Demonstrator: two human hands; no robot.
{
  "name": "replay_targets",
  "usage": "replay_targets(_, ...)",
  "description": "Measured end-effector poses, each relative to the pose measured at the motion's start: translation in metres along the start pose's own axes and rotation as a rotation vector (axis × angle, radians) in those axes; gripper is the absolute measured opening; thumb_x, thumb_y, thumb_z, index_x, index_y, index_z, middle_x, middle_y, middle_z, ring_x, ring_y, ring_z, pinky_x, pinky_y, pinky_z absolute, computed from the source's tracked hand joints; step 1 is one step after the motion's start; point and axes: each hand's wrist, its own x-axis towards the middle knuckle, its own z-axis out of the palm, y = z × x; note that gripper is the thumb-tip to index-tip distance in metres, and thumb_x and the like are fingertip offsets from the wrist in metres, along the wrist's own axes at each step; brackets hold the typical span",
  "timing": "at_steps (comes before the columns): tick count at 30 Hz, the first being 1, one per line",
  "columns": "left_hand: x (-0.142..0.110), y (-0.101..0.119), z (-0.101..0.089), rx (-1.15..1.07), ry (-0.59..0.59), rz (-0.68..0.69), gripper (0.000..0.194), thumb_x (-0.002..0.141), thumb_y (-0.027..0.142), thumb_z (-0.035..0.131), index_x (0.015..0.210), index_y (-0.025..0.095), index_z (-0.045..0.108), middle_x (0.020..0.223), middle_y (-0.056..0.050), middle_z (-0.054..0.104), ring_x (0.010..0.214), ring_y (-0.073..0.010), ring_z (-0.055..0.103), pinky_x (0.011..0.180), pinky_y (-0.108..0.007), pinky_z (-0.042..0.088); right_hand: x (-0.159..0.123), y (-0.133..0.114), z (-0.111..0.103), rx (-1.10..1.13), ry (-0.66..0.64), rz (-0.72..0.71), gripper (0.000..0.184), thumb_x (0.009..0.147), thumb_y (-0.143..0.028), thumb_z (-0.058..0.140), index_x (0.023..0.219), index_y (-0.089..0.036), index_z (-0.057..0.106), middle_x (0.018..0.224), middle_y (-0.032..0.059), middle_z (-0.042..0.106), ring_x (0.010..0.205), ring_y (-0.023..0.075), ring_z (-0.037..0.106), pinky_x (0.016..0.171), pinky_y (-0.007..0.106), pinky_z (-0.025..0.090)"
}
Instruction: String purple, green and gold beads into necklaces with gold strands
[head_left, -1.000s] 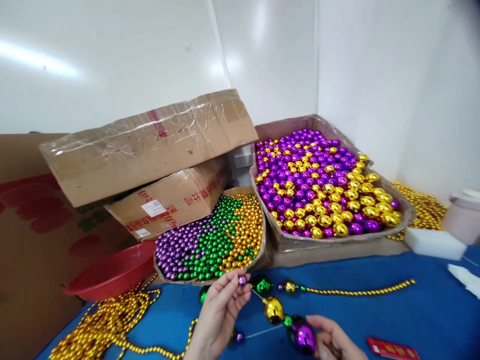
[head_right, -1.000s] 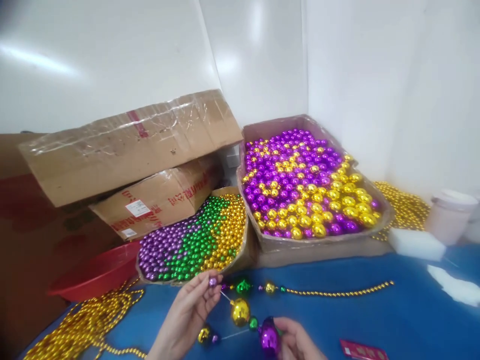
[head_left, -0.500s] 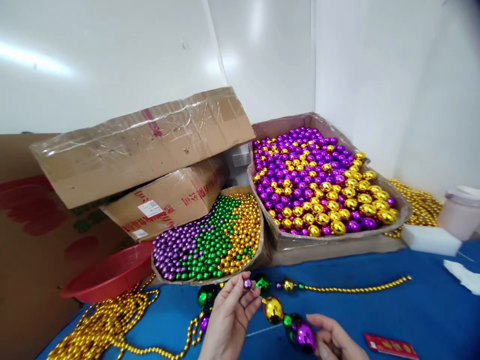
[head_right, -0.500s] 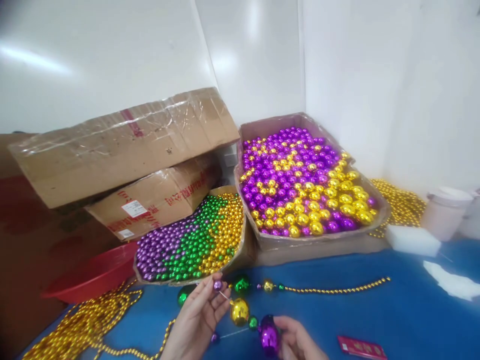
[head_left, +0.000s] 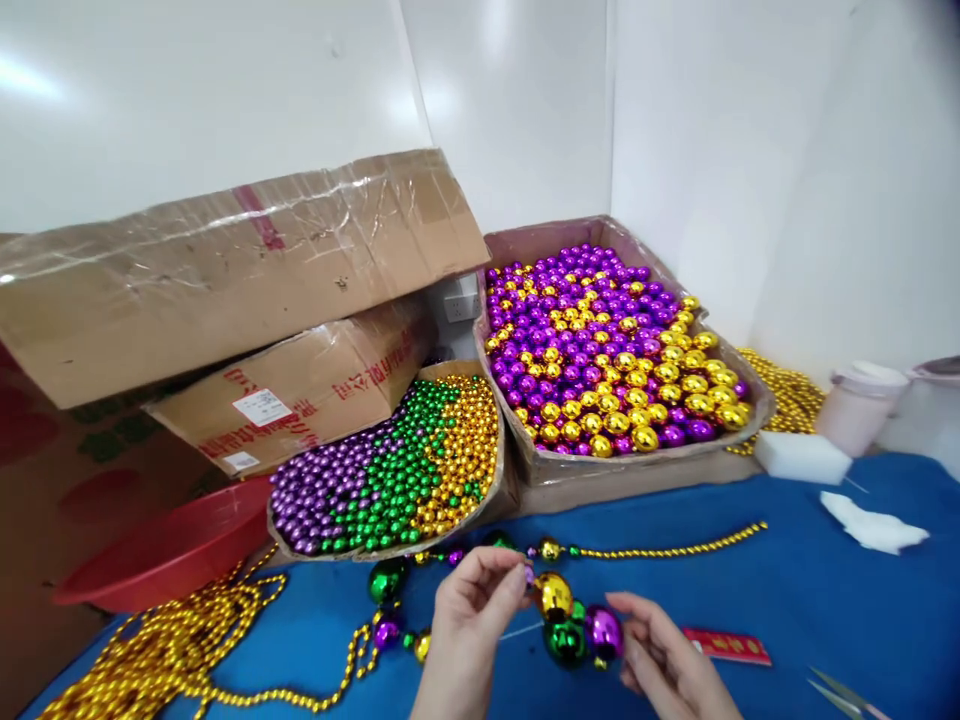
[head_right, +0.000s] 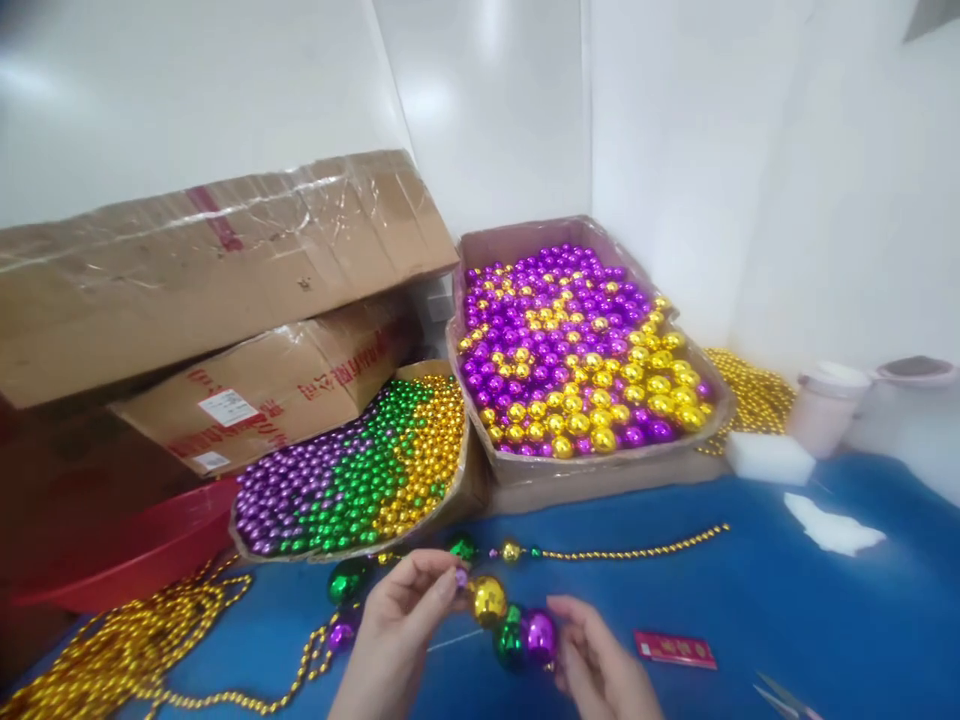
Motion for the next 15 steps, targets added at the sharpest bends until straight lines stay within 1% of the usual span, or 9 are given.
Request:
replay_targets(2, -0.003, -0.013, 0.013, 0.148, -0.103, 0.090, 0.006, 0.073, 0.025, 0.072, 0.073, 0.019, 0.071, 0.080, -0.006, 0.069, 0.076, -0.0186, 0.063, 0.069, -0.026, 0.049, 0.002, 0.008, -0.019, -0.052, -0.042, 0.027, 0.047, 0.082, -0.053, 0.054, 0.117, -0.021, 0.056, 0.107, 0.0079, 0.067, 0.098, 0.0216, 0.064, 0.080, 0.029, 0.053)
replay_targets(4, -0.006, -0.025, 0.025, 0.279, -0.193, 0.205, 0.008, 0.074, 0.023, 0.071, 0.067, 0.020, 0.072, 0.082, -0.008, 0.070, 0.077, -0.0208, 0.064, 0.069, -0.028, 0.049, 0.003, 0.018, -0.040, -0.187, -0.051, 0.005, 0.043, 0.084, -0.046, 0.053, 0.118, -0.020, 0.056, 0.116, 0.0102, 0.065, 0.105, 0.0231, 0.062, 0.084, 0.031, 0.052)
replay_targets(6, -0.008, -0.029, 0.035, 0.372, -0.241, 0.317, 0.009, 0.076, 0.021, 0.068, 0.067, 0.022, 0.072, 0.080, -0.008, 0.071, 0.076, -0.0215, 0.065, 0.069, -0.029, 0.049, 0.004, 0.022, -0.057, -0.395, -0.003, -0.100, 0.038, 0.083, -0.039, 0.055, 0.117, -0.021, 0.060, 0.119, 0.0100, 0.063, 0.108, 0.0239, 0.060, 0.090, 0.034, 0.049)
replay_targets(7, -0.009, -0.026, 0.038, 0.404, -0.260, 0.361, 0.009, 0.077, 0.020, 0.067, 0.070, 0.023, 0.072, 0.079, -0.008, 0.071, 0.075, -0.0214, 0.065, 0.070, -0.030, 0.049, 0.003, 0.019, -0.063, -0.490, 0.032, -0.160, 0.036, 0.083, -0.036, 0.055, 0.115, -0.022, 0.062, 0.119, 0.0095, 0.063, 0.110, 0.0240, 0.059, 0.094, 0.035, 0.046)
replay_targets(8, -0.010, -0.020, 0.042, 0.427, -0.285, 0.394, 0.009, 0.078, 0.019, 0.066, 0.073, 0.023, 0.072, 0.079, -0.007, 0.072, 0.075, -0.0211, 0.065, 0.070, -0.029, 0.049, 0.002, 0.013, -0.067, -0.555, 0.062, -0.202, 0.034, 0.084, -0.034, 0.054, 0.115, -0.023, 0.062, 0.120, 0.0090, 0.062, 0.111, 0.0238, 0.058, 0.096, 0.035, 0.044)
replay_targets(10, -0.010, -0.001, 0.047, 0.450, -0.352, 0.428, 0.010, 0.080, 0.018, 0.064, 0.078, 0.024, 0.072, 0.079, -0.006, 0.072, 0.075, -0.0205, 0.065, 0.070, -0.028, 0.049, -0.003, -0.008, -0.068, -0.582, 0.078, -0.213, 0.034, 0.088, -0.034, 0.048, 0.119, -0.025, 0.060, 0.122, 0.0084, 0.060, 0.110, 0.0226, 0.058, 0.092, 0.033, 0.047)
replay_targets(12, -0.009, 0.023, 0.053, 0.449, -0.408, 0.444, 0.010, 0.081, 0.018, 0.063, 0.081, 0.024, 0.071, 0.079, -0.006, 0.072, 0.074, -0.0196, 0.065, 0.069, -0.027, 0.049, -0.007, -0.034, -0.059, -0.566, 0.034, -0.222, 0.035, 0.091, -0.034, 0.045, 0.124, -0.027, 0.055, 0.125, 0.0077, 0.059, 0.108, 0.0214, 0.059, 0.085, 0.029, 0.050)
replay_targets(14, -0.006, 0.043, 0.059, 0.436, -0.422, 0.472, 0.010, 0.081, 0.017, 0.063, 0.081, 0.024, 0.070, 0.078, -0.005, 0.071, 0.072, -0.0188, 0.065, 0.068, -0.026, 0.049, -0.010, -0.056, -0.046, -0.590, -0.011, -0.321, 0.034, 0.091, -0.032, 0.047, 0.123, -0.028, 0.056, 0.124, 0.0066, 0.060, 0.109, 0.0217, 0.058, 0.088, 0.028, 0.048)
replay_targets(15, -0.005, 0.051, 0.062, 0.426, -0.419, 0.490, 0.010, 0.081, 0.017, 0.063, 0.081, 0.024, 0.070, 0.078, -0.004, 0.071, 0.072, -0.0185, 0.065, 0.069, -0.025, 0.049, -0.011, -0.063, -0.039, -0.608, -0.035, -0.373, 0.032, 0.090, -0.031, 0.048, 0.121, -0.028, 0.058, 0.120, 0.0067, 0.062, 0.108, 0.0219, 0.059, 0.089, 0.029, 0.047)
